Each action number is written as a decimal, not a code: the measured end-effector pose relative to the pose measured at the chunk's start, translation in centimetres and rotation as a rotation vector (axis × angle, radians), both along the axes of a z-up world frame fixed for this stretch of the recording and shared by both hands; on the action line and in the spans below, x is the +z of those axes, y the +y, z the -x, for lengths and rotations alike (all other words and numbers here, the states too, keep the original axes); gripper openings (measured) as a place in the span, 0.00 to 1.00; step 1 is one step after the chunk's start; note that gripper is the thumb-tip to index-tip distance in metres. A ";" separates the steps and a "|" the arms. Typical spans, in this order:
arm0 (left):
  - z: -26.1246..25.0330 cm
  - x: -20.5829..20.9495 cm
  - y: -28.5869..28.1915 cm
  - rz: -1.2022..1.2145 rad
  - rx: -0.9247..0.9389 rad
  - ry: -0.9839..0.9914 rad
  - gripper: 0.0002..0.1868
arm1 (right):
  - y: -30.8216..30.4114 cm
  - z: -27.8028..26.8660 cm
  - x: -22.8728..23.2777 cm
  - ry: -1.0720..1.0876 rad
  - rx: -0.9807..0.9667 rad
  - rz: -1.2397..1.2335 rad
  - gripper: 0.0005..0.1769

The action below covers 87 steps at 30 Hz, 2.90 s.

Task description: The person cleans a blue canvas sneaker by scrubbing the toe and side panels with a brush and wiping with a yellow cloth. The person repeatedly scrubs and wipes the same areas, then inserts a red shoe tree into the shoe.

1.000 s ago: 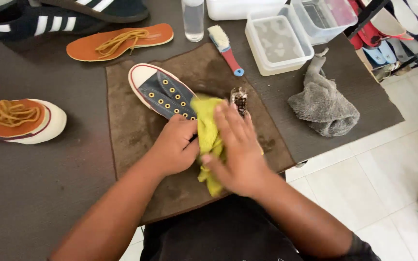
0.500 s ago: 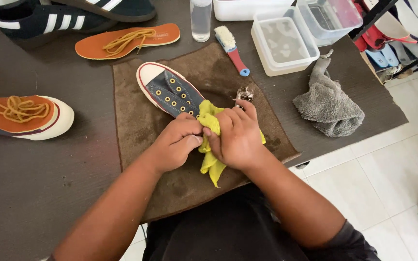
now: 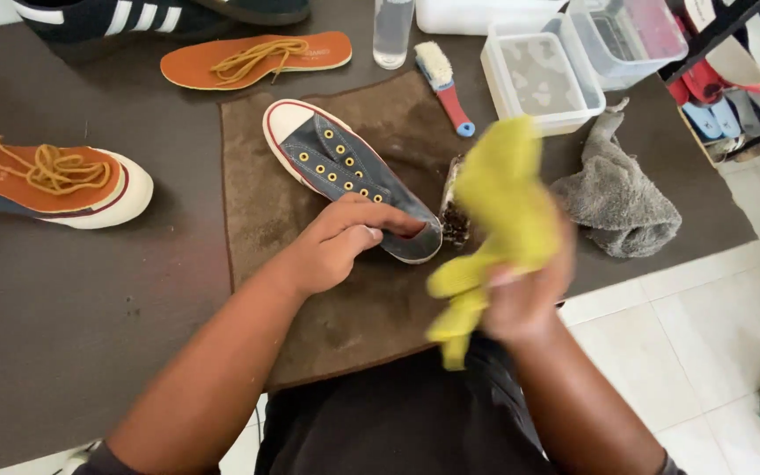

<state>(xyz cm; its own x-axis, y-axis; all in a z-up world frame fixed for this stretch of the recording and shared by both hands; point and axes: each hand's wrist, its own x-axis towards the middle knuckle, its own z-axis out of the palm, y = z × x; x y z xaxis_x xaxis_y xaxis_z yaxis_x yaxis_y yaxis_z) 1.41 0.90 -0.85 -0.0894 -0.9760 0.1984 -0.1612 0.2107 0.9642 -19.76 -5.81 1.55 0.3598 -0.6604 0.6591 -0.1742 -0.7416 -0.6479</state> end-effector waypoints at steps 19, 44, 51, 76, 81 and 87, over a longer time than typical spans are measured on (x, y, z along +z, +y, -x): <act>-0.6 -0.4 -0.6 0.115 -0.088 -0.010 0.25 | -12.3 3.6 -10.0 -0.402 0.096 -0.048 0.07; -1.9 -5.1 -1.2 0.202 0.062 -0.651 0.11 | -28.4 32.0 -4.5 -0.645 -0.495 -0.321 0.13; -6.5 -13.0 -1.5 0.000 0.050 -0.968 0.16 | -23.5 21.4 -2.2 0.906 -0.238 -0.243 0.34; 2.1 0.2 -1.2 0.236 0.135 -0.461 0.19 | -15.1 0.8 -0.4 0.976 0.354 0.858 0.04; 2.3 -0.7 -1.2 0.105 0.114 -0.398 0.19 | -13.0 3.8 7.1 1.327 0.341 0.212 0.29; 3.2 1.7 -1.3 0.089 0.205 -0.296 0.05 | -11.0 6.5 3.5 0.435 0.395 -0.074 0.31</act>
